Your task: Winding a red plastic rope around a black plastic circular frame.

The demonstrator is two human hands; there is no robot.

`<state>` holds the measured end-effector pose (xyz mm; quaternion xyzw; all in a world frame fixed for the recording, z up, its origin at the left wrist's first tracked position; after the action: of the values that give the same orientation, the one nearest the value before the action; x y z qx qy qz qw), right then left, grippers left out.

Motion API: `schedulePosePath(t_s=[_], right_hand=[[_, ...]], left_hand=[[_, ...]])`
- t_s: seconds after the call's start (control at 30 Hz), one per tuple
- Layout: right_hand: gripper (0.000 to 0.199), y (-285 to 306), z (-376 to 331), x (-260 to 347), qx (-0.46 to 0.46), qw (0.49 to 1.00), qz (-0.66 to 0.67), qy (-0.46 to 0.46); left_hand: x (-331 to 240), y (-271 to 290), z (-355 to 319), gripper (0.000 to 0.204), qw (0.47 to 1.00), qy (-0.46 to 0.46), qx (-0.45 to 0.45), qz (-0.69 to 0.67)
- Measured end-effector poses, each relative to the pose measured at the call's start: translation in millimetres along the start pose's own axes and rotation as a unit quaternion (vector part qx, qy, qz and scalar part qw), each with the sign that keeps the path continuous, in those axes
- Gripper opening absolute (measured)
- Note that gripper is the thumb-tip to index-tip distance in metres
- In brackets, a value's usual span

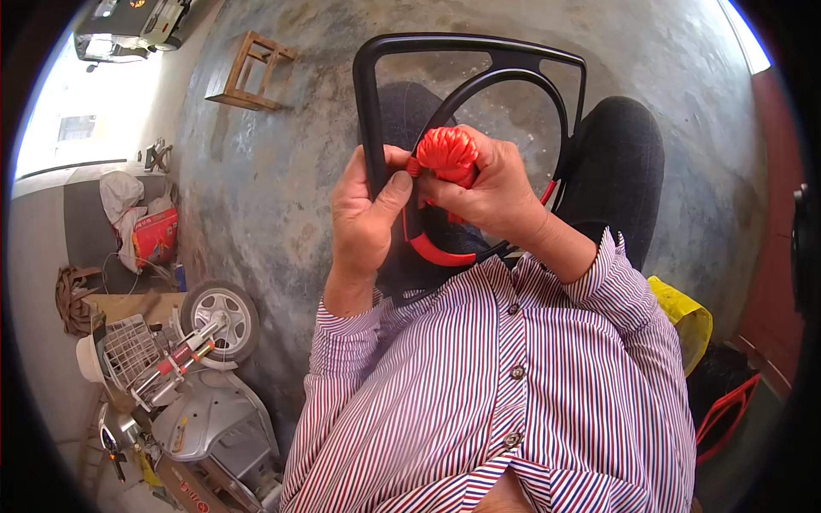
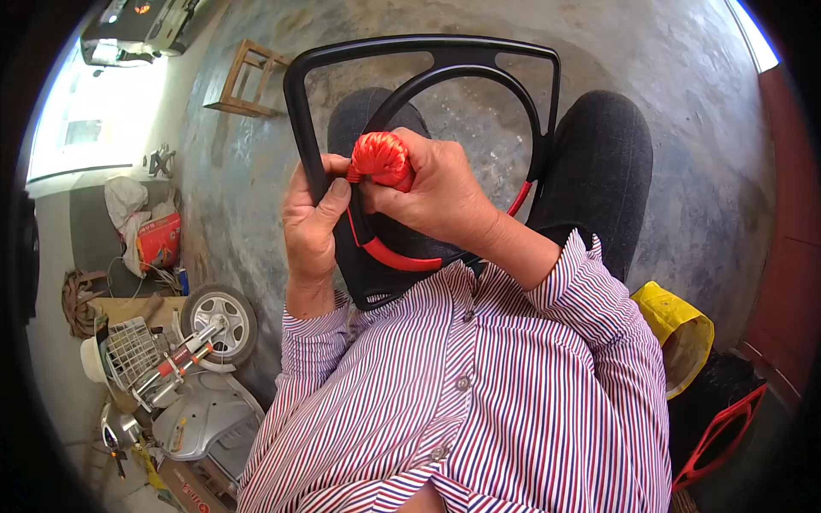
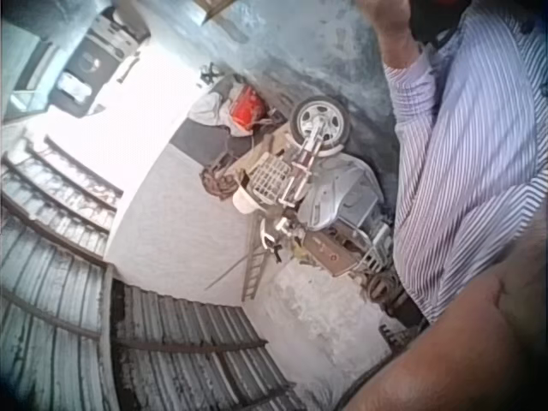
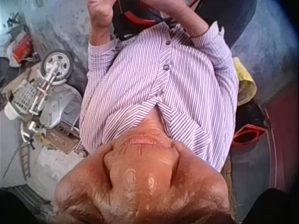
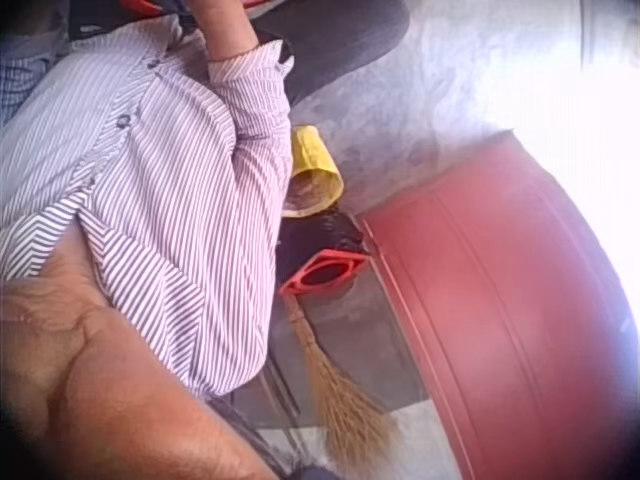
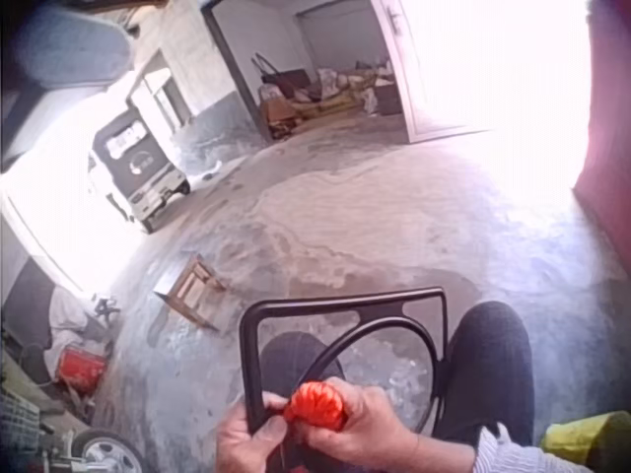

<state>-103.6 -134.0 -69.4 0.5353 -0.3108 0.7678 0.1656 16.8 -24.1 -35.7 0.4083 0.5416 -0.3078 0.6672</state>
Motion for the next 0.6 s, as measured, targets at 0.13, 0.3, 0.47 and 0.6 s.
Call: schedulePosePath(t_s=[0.13, 0.3, 0.47, 0.6], right_hand=[[0.023, -2.4, 0.5, -4.7, -0.008, 1.000, 0.003, -0.007], [0.021, 4.9, 9.5, 6.9, 0.034, 0.998, -0.040, -0.035], [0.020, 9.8, 13.7, 17.6, 0.063, 0.995, -0.016, -0.074], [0.021, 14.9, 15.7, 13.7, 0.032, 0.994, -0.045, -0.093]], left_hand=[[4.0, -0.9, -1.2, 0.012, 0.998, 0.028, 0.014, -0.048], [5.9, 0.9, -1.4, 0.015, 0.996, 0.054, 0.026, -0.059], [0.5, 5.0, 0.6, 0.023, 0.993, 0.101, 0.048, -0.043], [-3.6, 4.5, 5.3, 0.023, 0.989, 0.138, 0.042, -0.040]])
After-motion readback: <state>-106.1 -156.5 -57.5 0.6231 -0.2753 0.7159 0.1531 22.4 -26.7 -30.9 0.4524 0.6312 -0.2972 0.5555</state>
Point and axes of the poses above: each hand's wrist, its own z-axis towards the middle knuckle, its own y-axis out of the back of the hand, x = y × z, the point moved 2 cm from there along z, towards the middle knuckle, and after that the axes turned 12 degrees about z, right-handed, at the moved point
